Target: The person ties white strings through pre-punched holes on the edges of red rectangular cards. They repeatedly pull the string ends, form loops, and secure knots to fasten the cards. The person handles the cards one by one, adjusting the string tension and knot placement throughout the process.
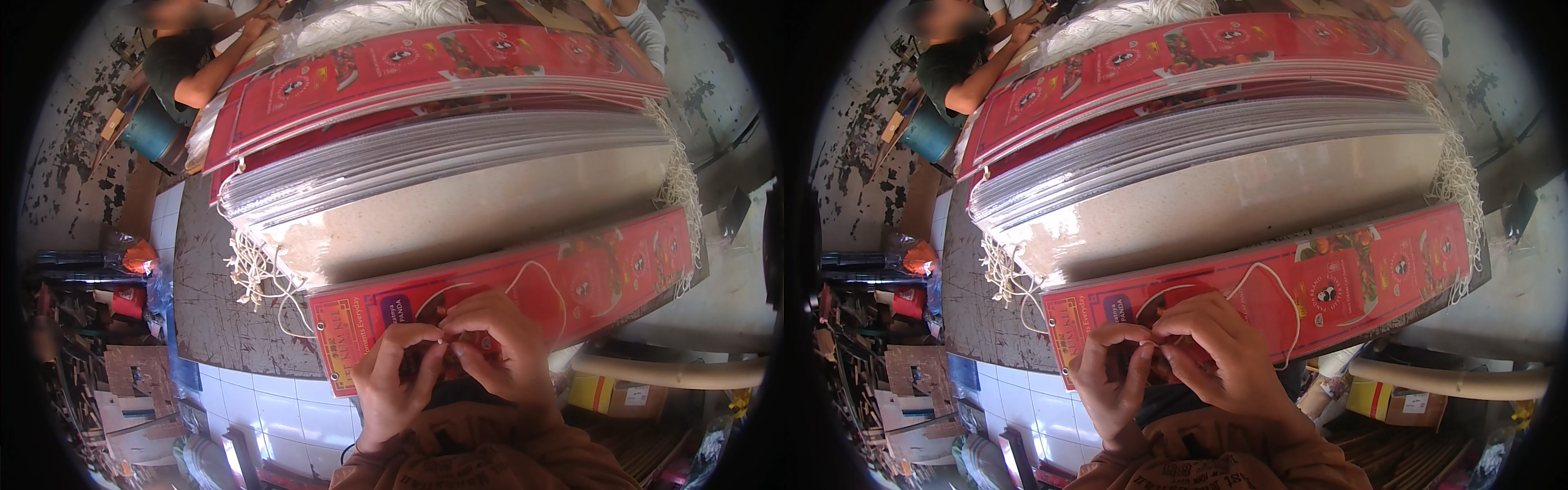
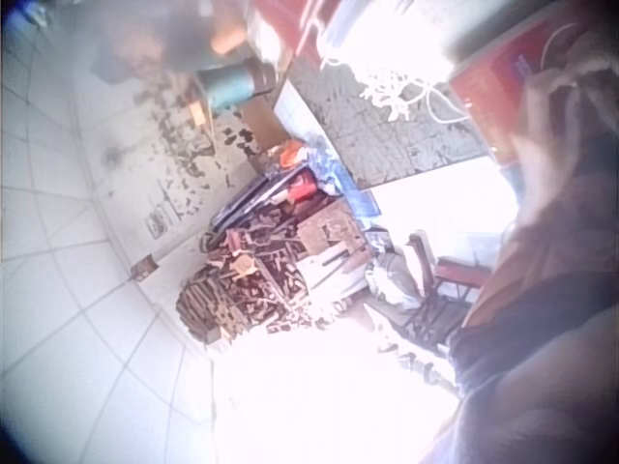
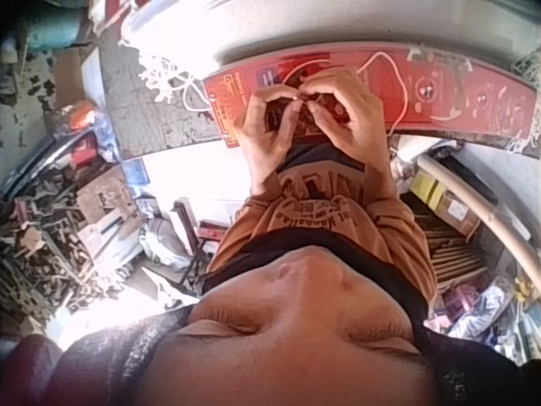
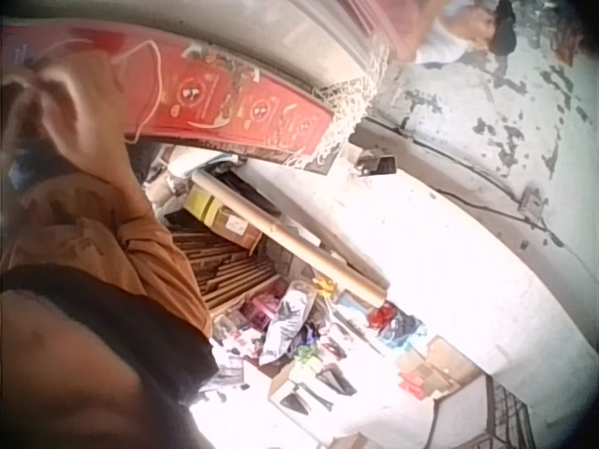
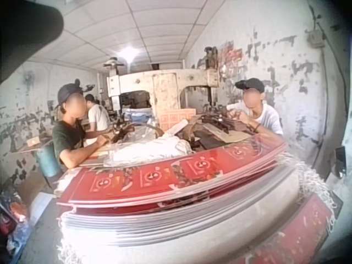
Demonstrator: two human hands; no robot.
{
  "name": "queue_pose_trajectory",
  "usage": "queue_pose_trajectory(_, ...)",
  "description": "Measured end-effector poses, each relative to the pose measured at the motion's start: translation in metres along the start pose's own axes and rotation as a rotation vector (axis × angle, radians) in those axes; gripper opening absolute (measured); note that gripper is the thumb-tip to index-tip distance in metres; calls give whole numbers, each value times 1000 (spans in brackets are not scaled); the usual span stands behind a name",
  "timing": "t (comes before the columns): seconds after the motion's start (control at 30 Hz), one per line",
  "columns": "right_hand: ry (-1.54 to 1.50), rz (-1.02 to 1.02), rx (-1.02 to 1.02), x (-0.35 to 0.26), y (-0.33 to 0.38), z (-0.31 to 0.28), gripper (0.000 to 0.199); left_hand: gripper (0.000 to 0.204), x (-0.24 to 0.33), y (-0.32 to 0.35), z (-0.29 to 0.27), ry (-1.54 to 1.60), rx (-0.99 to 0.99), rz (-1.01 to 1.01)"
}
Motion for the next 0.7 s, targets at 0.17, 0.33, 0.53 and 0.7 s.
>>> queue_pose_trajectory(0.17,11,-19,-12,-1,-1,0,27,18,-1,1,0,2,10,-8)
queue_pose_trajectory(0.33,25,-20,-24,-1,-1,0,28,18,-1,1,-1,12,-5,-39)
queue_pose_trajectory(0.53,14,-14,-28,-1,-2,0,28,18,-1,0,-1,15,-9,-15)
queue_pose_trajectory(0.7,27,-36,-23,-1,-2,1,28,18,-1,-1,1,36,10,19)
Point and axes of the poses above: each hand's wrist, its own y-axis away from the middle knuckle, its own z-axis out of the palm, x = y × z, the point moved 4 cm from there along -y, towards the middle knuckle, and after that the axes turned 12 degrees about -y, right-handed, at the moved point
